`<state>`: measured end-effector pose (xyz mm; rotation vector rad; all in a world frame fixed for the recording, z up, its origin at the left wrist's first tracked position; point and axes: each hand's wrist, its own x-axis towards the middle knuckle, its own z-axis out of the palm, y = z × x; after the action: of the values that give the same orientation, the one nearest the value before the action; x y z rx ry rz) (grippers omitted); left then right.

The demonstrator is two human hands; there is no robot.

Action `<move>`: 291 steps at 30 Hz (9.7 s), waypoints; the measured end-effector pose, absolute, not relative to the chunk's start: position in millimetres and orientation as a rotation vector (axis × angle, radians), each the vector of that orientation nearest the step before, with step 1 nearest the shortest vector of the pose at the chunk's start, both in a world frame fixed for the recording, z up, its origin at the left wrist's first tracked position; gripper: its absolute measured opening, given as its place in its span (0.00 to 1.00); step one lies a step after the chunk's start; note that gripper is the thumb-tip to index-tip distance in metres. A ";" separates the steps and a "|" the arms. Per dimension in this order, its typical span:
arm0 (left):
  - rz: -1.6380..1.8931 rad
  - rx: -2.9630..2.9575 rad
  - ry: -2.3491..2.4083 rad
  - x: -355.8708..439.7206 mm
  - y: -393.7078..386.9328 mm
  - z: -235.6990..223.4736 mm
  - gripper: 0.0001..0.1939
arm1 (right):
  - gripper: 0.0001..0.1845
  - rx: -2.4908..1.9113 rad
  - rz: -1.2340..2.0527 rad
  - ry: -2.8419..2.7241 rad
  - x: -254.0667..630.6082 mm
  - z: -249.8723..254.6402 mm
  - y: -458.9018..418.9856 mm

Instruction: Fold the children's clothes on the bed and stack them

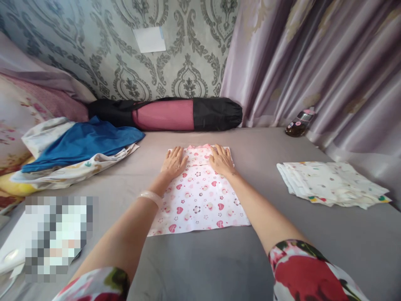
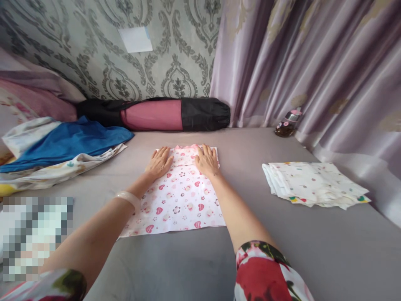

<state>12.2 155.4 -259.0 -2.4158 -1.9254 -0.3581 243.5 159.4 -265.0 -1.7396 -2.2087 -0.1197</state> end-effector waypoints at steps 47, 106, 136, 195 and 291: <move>-1.540 -2.117 -2.921 -69.0 51.0 -239.7 0.25 | 0.29 -1.599 1.172 -1.038 298.5 -235.0 44.1; -0.903 -1.918 -2.568 -2.9 139.6 -230.6 0.18 | 0.22 -2.167 0.168 -1.697 263.2 -228.2 141.6; -0.338 -1.885 -2.847 -17.7 121.0 -225.1 0.28 | 0.24 -2.351 0.459 -1.435 276.9 -226.9 140.1; -0.292 -2.558 -1.922 59.4 70.2 -234.2 0.26 | 0.23 -1.775 -0.045 -2.118 206.7 -228.6 62.4; -0.485 -2.086 -2.237 19.8 71.0 -245.5 0.30 | 0.32 -2.189 -0.003 -1.867 237.7 -245.8 70.4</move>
<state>19.8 71.0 -245.5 -2.0860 -2.2366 -0.4852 237.7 70.4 -245.8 -2.1890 -1.8675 -0.0034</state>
